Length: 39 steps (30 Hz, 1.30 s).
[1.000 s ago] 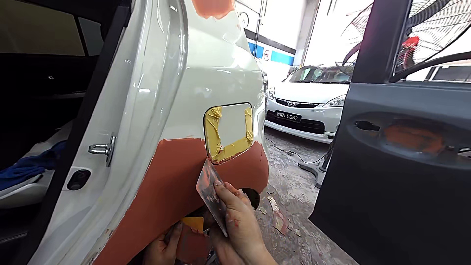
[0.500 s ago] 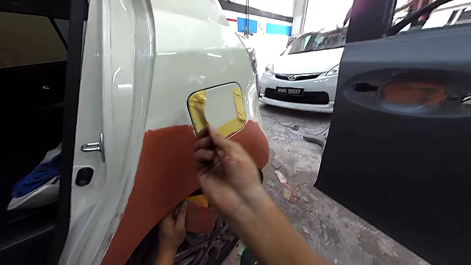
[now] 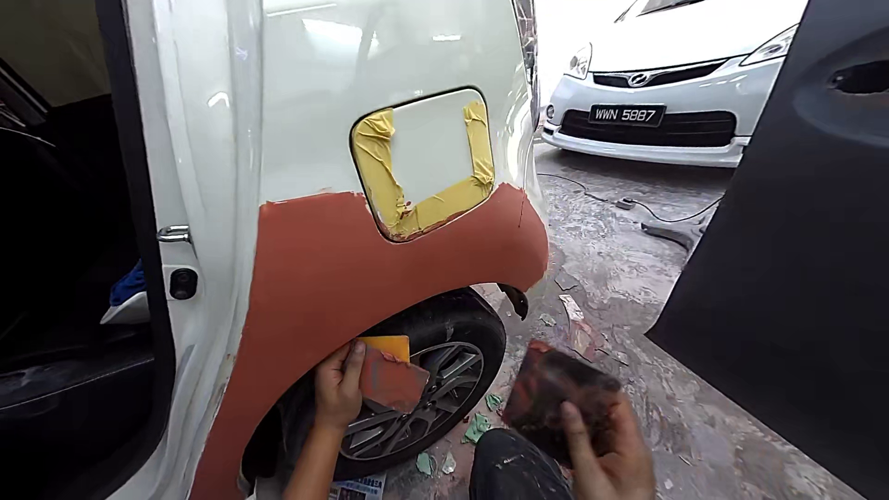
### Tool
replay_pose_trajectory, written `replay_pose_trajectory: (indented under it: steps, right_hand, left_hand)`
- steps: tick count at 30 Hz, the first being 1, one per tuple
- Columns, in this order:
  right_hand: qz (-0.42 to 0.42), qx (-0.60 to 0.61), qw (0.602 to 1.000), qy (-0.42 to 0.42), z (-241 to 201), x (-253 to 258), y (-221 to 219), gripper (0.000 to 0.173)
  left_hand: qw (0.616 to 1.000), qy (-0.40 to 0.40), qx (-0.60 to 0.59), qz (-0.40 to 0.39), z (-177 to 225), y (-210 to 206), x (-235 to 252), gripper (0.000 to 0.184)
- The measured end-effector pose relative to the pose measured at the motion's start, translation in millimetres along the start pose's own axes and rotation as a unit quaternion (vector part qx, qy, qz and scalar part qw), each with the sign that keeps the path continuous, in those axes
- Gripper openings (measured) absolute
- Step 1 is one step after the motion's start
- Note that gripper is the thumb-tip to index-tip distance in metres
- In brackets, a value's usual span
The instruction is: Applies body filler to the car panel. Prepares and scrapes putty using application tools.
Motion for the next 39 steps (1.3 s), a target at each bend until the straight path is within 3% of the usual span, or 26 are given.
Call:
replay_pose_trajectory:
  steps: [6, 11, 13, 17, 20, 24, 29, 32, 37, 39]
  right_hand:
    - [-0.121, 0.026, 0.991, 0.053, 10, -3, -54, 0.026]
    - [-0.205, 0.112, 0.969, 0.075, -8, -8, -98, 0.025]
    - [-0.277, 0.075, 0.954, 0.083, -8, -11, -104, 0.026]
    - [-0.439, -0.140, 0.884, 0.073, 0, -8, -81, 0.020]
    - [-0.378, -0.163, 0.911, -0.005, 13, -8, -36, 0.024]
    - [-0.178, -0.104, 0.975, -0.077, 14, -11, 26, 0.021]
    - [-0.045, -0.082, 0.994, -0.056, -15, 20, 30, 0.026]
    - [-0.076, -0.116, 0.990, 0.019, -9, 41, 8, 0.030]
    - [-0.264, -0.161, 0.938, 0.157, 34, 59, -30, 0.017]
    - [-0.299, -0.155, 0.917, 0.214, 55, 63, -41, 0.016]
  left_hand:
    - [0.998, -0.032, 0.012, -0.055, 13, -3, -13, 0.039]
    - [0.998, -0.039, 0.031, -0.037, 10, -3, -14, 0.039]
    - [0.999, -0.039, 0.032, -0.019, 8, -2, -15, 0.039]
    - [1.000, -0.024, 0.008, 0.008, 5, -2, -14, 0.037]
    - [0.999, -0.012, 0.030, -0.016, 0, -4, -10, 0.038]
    - [0.990, 0.005, 0.129, -0.050, -4, -5, -2, 0.043]
    - [0.981, -0.010, 0.177, -0.076, -1, -7, 2, 0.044]
    - [0.972, -0.016, 0.207, -0.112, 3, -7, 1, 0.045]
    - [0.963, -0.005, 0.221, -0.156, 3, -8, 7, 0.046]
    - [0.961, -0.008, 0.219, -0.167, 0, -10, 12, 0.047]
Point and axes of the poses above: each hand's wrist, its own x-axis towards the middle knuckle, its own y-axis out of the back of the hand, z = x × y, the point moved 4 cm from there along x, towards the middle knuckle, and after that the axes turned 3 degrees about y, right-handed, at the moved point
